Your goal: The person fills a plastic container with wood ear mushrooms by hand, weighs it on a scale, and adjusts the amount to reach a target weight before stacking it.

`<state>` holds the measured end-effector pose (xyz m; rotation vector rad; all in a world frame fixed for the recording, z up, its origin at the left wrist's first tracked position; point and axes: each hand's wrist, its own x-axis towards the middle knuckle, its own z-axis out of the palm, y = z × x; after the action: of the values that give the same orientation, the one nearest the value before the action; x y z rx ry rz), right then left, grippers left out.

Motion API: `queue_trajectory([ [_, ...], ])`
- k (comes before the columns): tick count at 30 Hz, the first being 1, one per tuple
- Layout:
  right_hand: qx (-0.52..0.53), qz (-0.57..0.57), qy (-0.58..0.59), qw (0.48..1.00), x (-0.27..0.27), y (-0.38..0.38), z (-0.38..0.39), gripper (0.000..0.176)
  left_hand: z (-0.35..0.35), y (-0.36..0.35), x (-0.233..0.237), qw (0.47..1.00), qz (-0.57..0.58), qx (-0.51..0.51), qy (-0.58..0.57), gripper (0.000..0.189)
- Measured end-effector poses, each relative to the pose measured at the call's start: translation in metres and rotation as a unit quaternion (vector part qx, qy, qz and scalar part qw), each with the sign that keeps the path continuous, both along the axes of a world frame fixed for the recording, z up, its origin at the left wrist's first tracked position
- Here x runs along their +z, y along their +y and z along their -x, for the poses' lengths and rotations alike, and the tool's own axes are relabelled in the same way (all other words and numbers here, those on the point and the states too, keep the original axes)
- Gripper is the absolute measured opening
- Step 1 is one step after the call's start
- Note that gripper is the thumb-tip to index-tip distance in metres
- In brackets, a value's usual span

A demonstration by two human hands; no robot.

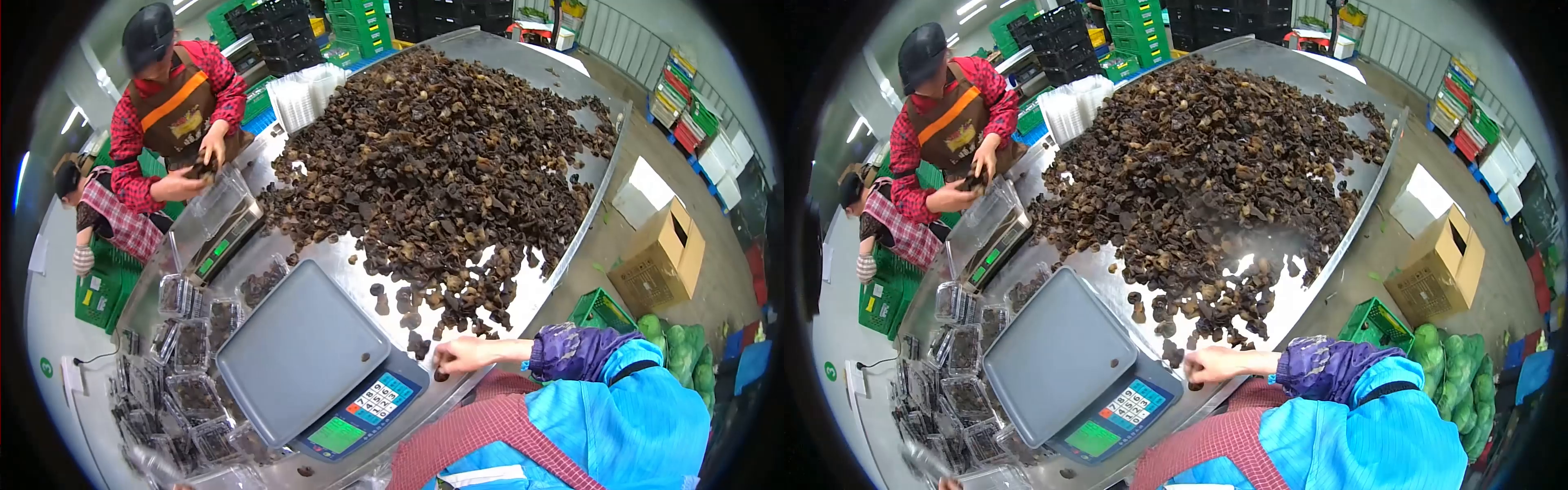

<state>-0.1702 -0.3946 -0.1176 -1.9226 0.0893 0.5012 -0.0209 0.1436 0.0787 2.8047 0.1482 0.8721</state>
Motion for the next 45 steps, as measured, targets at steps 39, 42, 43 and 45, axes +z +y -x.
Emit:
queue_trajectory([
  [39,-0.152,0.364,-0.003,0.919,0.045,-0.200,0.024,0.094,0.043,-0.503,-0.188,0.756,0.184,-0.474,0.411,0.115],
  [42,-0.117,0.355,0.032,0.927,0.012,-0.194,0.031,0.111,0.032,-0.521,-0.187,0.748,0.128,-0.499,0.420,0.116],
  [43,-0.141,0.319,0.000,0.937,0.001,-0.182,0.026,0.107,0.030,-0.527,-0.188,0.727,0.125,-0.510,0.442,0.116],
  [45,-0.182,0.214,-0.096,0.955,-0.014,-0.149,0.008,0.100,0.033,-0.536,-0.188,0.690,0.138,-0.522,0.482,0.115],
])
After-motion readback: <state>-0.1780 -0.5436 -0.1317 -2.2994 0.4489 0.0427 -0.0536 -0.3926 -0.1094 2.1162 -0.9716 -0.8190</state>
